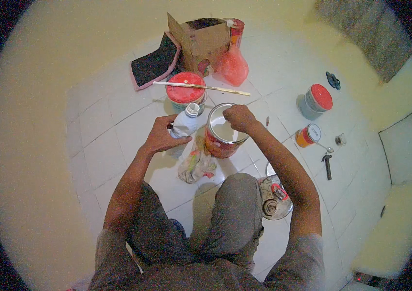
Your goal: The person pours liquid from a bottle into a large paint bucket, stirs the mixture with a wooden stick, wipes the rim with a cloth, and then hammers nails into the lid to seal the bucket.
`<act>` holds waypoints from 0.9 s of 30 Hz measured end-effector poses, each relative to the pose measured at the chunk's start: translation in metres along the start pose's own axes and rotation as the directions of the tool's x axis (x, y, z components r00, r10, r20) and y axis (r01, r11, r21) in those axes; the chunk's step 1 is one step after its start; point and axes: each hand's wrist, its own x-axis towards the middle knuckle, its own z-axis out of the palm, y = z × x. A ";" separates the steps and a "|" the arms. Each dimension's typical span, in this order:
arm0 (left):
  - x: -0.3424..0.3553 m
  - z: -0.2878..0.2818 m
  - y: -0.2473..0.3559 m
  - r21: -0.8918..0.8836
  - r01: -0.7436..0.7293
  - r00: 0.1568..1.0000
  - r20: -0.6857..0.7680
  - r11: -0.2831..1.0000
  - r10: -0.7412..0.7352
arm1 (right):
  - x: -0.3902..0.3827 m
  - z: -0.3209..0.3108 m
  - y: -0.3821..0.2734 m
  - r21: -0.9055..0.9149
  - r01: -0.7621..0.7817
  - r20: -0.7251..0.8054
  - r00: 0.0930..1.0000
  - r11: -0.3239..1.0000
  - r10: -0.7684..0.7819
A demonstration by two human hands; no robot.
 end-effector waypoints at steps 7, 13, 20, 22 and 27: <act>-0.002 -0.002 0.005 0.018 0.014 0.999 -0.048 1.000 -0.013 | 0.016 0.051 0.010 -0.165 0.120 0.028 0.993 0.979 -0.117; -0.001 -0.004 -0.002 0.010 0.061 0.998 -0.020 0.998 -0.061 | 0.037 0.068 0.000 -0.147 0.122 0.162 0.982 0.982 -0.098; -0.001 -0.001 -0.004 0.001 0.041 0.999 -0.020 0.999 -0.041 | 0.042 0.085 -0.008 0.069 -0.156 0.186 0.972 0.985 0.141; -0.002 -0.004 -0.003 0.011 0.041 0.999 -0.018 0.999 -0.041 | 0.040 0.087 -0.011 0.162 -0.188 0.058 0.982 0.969 0.181; 0.003 -0.001 -0.002 -0.038 0.042 0.999 -0.002 0.998 -0.043 | 0.041 0.099 -0.002 0.236 -0.321 0.028 0.946 0.917 0.324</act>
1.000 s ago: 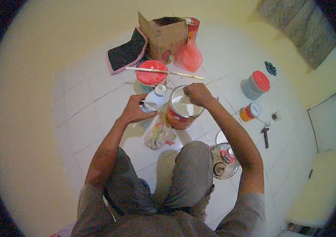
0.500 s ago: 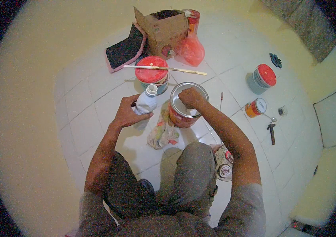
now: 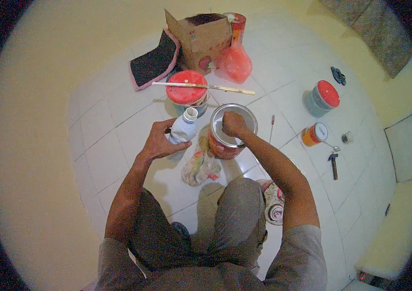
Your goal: The person pours liquid from a bottle into a large paint bucket, stirs the mixture with a wooden stick, wipes the rim with a cloth, and then hammers nails into the lid to seal the bucket.
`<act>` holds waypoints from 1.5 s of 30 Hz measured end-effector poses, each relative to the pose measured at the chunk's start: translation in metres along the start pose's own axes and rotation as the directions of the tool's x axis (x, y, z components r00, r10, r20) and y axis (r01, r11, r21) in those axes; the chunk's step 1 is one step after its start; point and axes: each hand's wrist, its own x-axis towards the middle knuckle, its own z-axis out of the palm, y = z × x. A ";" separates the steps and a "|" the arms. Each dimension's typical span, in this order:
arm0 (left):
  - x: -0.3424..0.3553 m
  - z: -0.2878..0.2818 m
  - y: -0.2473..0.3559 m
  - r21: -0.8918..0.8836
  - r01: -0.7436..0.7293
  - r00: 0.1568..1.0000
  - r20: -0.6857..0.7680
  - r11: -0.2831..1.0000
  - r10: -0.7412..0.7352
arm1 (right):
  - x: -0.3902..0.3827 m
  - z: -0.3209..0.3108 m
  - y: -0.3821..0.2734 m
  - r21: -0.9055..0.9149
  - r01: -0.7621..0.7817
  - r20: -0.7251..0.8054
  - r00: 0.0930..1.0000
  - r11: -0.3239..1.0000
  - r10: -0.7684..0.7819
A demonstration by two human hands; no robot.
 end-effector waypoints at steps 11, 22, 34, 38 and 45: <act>-0.004 -0.003 0.006 0.055 -0.006 1.000 -0.015 0.998 0.007 | -0.001 0.000 -0.013 0.111 -0.110 -0.045 0.992 0.988 0.115; -0.003 0.001 0.003 0.020 -0.038 0.999 0.012 0.999 0.038 | -0.012 0.001 -0.013 0.288 -0.111 -0.244 0.952 0.951 0.185; -0.001 0.005 0.006 0.026 -0.061 0.998 0.003 0.998 0.061 | -0.018 -0.015 -0.006 0.413 -0.173 -0.252 0.922 0.894 0.294; 0.001 0.008 0.004 0.028 -0.091 0.996 -0.005 0.995 0.092 | -0.023 -0.026 0.008 0.436 -0.072 -0.298 0.929 0.897 0.219; 0.003 0.009 0.001 0.004 -0.068 0.998 0.017 0.998 0.068 | -0.052 -0.062 0.013 0.455 0.059 -0.382 0.914 0.888 0.135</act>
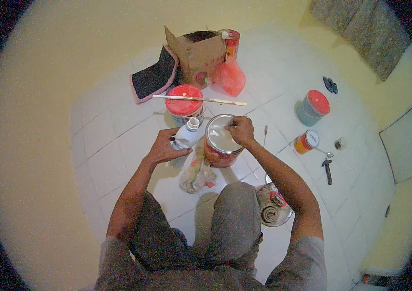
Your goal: The person pours liquid from a bottle into a large paint bucket, stirs the mixture with a wooden stick, wipes the rim with a cloth, and then hammers nails into the lid to seal the bucket.
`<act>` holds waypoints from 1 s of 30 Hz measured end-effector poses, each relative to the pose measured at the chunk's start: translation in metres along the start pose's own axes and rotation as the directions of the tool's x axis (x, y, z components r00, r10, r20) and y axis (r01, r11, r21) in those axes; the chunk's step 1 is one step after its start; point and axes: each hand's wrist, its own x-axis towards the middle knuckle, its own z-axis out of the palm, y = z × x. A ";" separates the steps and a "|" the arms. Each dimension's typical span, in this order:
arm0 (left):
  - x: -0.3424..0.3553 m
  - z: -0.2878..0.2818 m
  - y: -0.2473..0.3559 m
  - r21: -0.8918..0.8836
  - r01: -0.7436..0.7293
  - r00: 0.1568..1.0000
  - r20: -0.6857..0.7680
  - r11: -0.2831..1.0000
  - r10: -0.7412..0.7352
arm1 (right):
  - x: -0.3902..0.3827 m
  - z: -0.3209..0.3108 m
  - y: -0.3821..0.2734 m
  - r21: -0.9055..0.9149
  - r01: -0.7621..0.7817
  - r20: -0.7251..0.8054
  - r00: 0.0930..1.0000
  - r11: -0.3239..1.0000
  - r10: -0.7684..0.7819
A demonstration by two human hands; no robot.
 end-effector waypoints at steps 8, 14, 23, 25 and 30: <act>0.008 0.008 -0.003 -0.020 0.037 0.998 0.050 0.999 -0.036 | -0.012 -0.057 -0.017 0.141 -0.022 0.027 0.999 0.990 0.019; 0.006 0.008 -0.009 0.004 0.006 1.000 0.022 1.000 -0.006 | -0.017 -0.066 -0.029 0.201 0.000 0.010 1.000 0.980 -0.002; -0.002 -0.002 -0.008 0.033 -0.003 1.000 -0.002 0.999 0.003 | -0.039 -0.027 -0.024 0.329 -0.029 -0.117 0.991 0.944 0.071; -0.006 -0.005 -0.005 0.048 0.035 0.999 -0.004 0.998 -0.034 | -0.042 -0.017 -0.027 0.320 -0.051 -0.121 0.988 0.946 0.094; -0.008 -0.008 0.002 0.066 0.046 0.999 -0.012 0.997 -0.045 | -0.042 0.004 -0.018 0.329 0.005 -0.194 0.979 0.944 0.062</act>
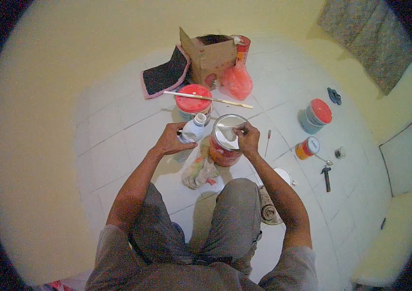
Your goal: The person pours liquid from a bottle into a large paint bucket, stirs the mixture with a wooden stick, wipes the rim with a cloth, and then hammers nails into the lid to seal the bucket.
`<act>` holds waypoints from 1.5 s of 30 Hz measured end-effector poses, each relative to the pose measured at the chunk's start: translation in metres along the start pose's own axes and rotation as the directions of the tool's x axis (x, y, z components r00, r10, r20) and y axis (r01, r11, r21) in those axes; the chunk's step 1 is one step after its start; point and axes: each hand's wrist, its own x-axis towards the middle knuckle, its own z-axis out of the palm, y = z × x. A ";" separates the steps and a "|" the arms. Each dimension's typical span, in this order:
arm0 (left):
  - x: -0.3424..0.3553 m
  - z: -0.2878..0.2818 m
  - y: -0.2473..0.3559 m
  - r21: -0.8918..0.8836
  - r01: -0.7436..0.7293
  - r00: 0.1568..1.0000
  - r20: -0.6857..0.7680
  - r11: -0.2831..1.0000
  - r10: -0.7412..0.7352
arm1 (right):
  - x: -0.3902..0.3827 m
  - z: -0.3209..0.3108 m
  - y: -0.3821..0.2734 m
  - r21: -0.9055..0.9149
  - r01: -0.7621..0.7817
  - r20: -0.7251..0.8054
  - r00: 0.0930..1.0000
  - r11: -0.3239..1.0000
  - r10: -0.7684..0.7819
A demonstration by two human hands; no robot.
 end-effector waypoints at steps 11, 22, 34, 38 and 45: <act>-0.004 -0.003 0.010 0.018 0.003 1.000 -0.016 1.000 -0.003 | 0.000 0.027 -0.002 -0.035 -0.049 -0.127 0.991 0.998 0.044; -0.004 -0.006 0.018 0.045 0.027 1.000 -0.002 0.999 -0.027 | 0.027 0.058 0.007 0.179 0.029 -0.270 0.963 0.983 0.020; 0.004 0.001 0.009 0.035 -0.013 1.000 -0.005 0.999 0.013 | 0.054 -0.007 -0.036 0.274 0.109 -0.261 0.965 0.956 -0.035; 0.010 0.012 0.011 0.015 -0.024 1.000 0.018 1.000 0.023 | 0.062 -0.054 -0.061 0.324 0.103 -0.169 0.984 0.941 -0.050; 0.021 0.021 0.012 -0.041 -0.096 0.995 0.028 0.995 0.097 | 0.079 -0.109 -0.116 0.185 0.153 0.142 0.973 0.971 -0.180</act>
